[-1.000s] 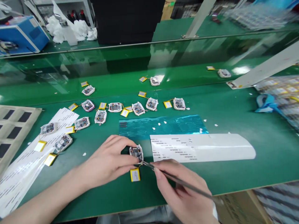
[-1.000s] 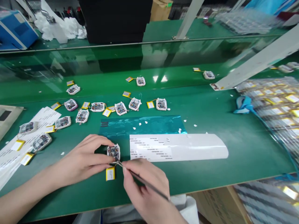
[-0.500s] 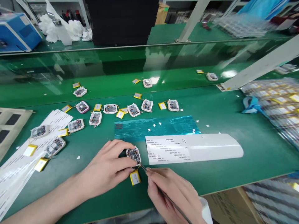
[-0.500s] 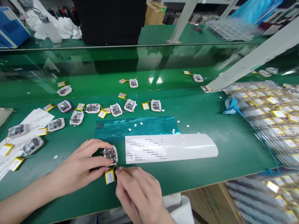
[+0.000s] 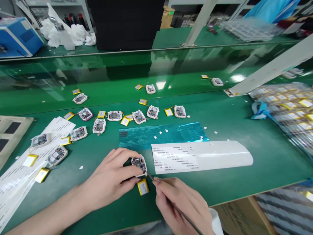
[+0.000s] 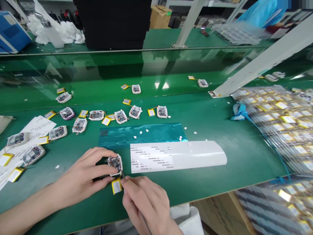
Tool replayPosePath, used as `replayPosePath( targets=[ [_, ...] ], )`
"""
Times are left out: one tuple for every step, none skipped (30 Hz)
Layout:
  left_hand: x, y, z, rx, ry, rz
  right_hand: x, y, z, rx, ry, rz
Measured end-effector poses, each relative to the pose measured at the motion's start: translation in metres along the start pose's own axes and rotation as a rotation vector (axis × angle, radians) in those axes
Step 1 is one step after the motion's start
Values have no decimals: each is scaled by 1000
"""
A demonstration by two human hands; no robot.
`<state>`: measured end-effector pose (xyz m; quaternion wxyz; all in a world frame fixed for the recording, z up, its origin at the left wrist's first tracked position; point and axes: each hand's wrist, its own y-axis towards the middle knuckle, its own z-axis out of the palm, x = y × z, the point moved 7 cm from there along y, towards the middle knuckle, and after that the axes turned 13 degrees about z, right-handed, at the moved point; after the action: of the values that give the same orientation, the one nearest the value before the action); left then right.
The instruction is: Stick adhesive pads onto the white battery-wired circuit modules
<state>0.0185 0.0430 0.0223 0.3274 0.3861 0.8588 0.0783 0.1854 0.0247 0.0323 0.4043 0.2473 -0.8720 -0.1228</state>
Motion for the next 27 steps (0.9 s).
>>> replayPosePath(
  targets=[
    [0,0,0,-1,-2,2,-1,0,0,13,9,7],
    [0,0,0,-2,-2,3,-2,0,1,27,18,12],
    [0,0,0,-2,-2,5,-3,0,1,44,26,14],
    [0,0,0,1,-2,4,-3,-1,2,58,37,12],
    [0,0,1,5,-3,3,-3,-1,3,66,47,5],
    [0,0,1,7,-5,1,-2,-1,3,68,57,0],
    [0,0,1,7,-7,1,-2,0,2,60,66,0],
    [0,-1,1,7,-10,-1,-2,0,2,46,73,3],
    [1,-1,1,7,-12,-2,-3,1,2,34,74,11],
    [0,-1,2,7,-14,-3,-3,1,1,17,73,15],
    [0,-1,2,9,-17,-3,-3,1,2,6,72,16],
    [0,-1,2,13,-22,-7,-3,1,2,2,75,9],
    [1,-1,2,18,-28,-14,-2,0,3,3,81,-3],
    [1,-1,3,22,-35,-23,-2,0,4,4,93,-18],
    [2,-1,3,25,-40,-34,-2,0,4,6,104,-27],
    [2,-2,4,29,-44,-43,-3,1,5,9,113,-31],
    [3,-3,4,31,-46,-51,-3,2,5,9,118,-26],
    [3,-4,5,29,-44,-57,-4,3,4,0,117,-17],
    [3,-5,5,26,-41,-59,-5,4,3,-10,110,-3],
    [4,-6,6,21,-37,-58,-5,6,1,-23,102,13],
    [4,-7,6,15,-32,-54,-6,7,-1,-34,96,30],
    [3,-7,6,10,-27,-46,-6,8,-2,-43,95,45],
    [3,-7,5,8,-22,-35,-6,9,-3,-46,100,60],
    [3,-7,5,5,-16,-24,-6,9,-3,-43,110,68],
    [3,-7,4,3,-10,-15,-6,9,-3,-37,119,66],
    [3,-7,4,2,-5,-10,-5,9,-2,-34,125,55],
    [3,-7,3,2,0,-6,-4,9,-1,-30,127,41]
  ],
)
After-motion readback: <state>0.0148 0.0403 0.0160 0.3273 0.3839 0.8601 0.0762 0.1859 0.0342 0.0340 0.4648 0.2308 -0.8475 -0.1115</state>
